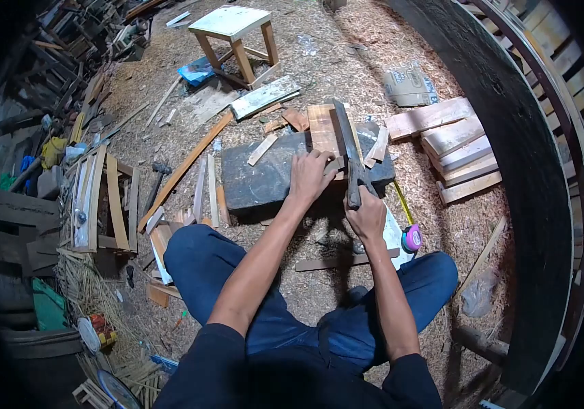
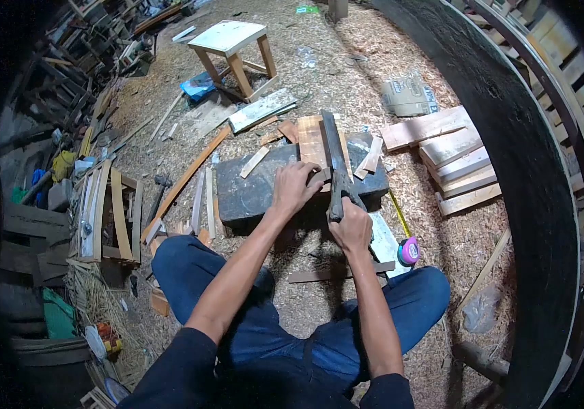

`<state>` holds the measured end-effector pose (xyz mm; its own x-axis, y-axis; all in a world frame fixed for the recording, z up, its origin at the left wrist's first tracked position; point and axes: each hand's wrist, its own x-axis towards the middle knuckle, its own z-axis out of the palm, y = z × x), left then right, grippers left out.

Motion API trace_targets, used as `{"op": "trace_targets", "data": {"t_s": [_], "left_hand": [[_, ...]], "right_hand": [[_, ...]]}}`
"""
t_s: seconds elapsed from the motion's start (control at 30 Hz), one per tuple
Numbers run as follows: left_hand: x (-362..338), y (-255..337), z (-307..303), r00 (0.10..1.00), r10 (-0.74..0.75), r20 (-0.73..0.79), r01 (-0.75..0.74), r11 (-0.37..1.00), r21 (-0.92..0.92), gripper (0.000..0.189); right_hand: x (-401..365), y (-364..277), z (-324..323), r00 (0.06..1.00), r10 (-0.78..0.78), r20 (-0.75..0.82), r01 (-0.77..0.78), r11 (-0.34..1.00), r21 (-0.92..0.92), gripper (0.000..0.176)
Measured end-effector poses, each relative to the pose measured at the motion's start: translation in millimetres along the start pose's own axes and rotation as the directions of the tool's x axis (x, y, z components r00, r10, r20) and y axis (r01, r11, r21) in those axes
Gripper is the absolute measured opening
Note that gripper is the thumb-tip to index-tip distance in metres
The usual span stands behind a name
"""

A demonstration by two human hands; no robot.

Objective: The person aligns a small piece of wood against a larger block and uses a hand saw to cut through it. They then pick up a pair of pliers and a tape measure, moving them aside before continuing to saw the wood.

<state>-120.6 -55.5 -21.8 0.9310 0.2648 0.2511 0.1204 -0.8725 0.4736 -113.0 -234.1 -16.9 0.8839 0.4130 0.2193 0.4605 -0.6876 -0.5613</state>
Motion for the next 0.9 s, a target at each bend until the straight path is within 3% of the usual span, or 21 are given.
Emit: {"op": "trace_targets", "data": {"t_s": [0.1,0.3,0.4,0.5,0.63,0.7,0.73,0.83,0.9], "left_hand": [[-0.3,5.2,1.4,0.995,-0.094,0.028,0.094,0.995,-0.025,0.034],[-5.4,14.9,-6.5,0.974,-0.217,0.066,0.223,0.968,-0.114,0.034],[-14.9,22.3,-12.0,0.945,-0.326,0.033,0.327,0.935,-0.139,0.035],[-20.7,22.9,-20.8,0.932,-0.362,-0.024,0.348,0.912,-0.218,0.035],[2.3,28.9,-46.8,0.903,-0.408,-0.132,0.370,0.896,-0.244,0.036],[22.7,32.0,-64.6,0.915,-0.404,-0.011,0.398,0.907,-0.140,0.033],[35.0,35.8,-73.8,0.885,-0.462,0.057,0.465,0.879,-0.108,0.023],[57.0,34.3,-82.4,0.890,-0.419,0.177,0.437,0.897,-0.071,0.028],[68.3,26.9,-84.9,0.921,-0.364,0.136,0.372,0.927,-0.037,0.032]], "right_hand": [[-5.1,9.7,3.4,0.996,-0.087,-0.010,0.087,0.995,-0.047,0.027],[0.0,5.2,-3.2,0.978,-0.161,0.131,0.188,0.953,-0.239,0.035],[4.0,-5.9,-0.3,0.973,-0.211,0.093,0.230,0.924,-0.305,0.046],[10.2,-13.7,2.7,0.972,-0.155,0.175,0.206,0.920,-0.333,0.058],[22.7,-27.7,-5.1,0.960,-0.197,0.198,0.254,0.910,-0.327,0.060],[34.8,-35.9,-13.1,0.951,-0.063,0.301,0.156,0.942,-0.296,0.061],[40.2,-37.6,-16.6,0.958,-0.095,0.272,0.166,0.953,-0.252,0.058],[57.7,-51.5,-20.7,0.985,-0.060,0.163,0.090,0.980,-0.180,0.053],[72.9,-60.7,-21.1,0.984,0.000,0.181,0.021,0.994,-0.110,0.044]]}}
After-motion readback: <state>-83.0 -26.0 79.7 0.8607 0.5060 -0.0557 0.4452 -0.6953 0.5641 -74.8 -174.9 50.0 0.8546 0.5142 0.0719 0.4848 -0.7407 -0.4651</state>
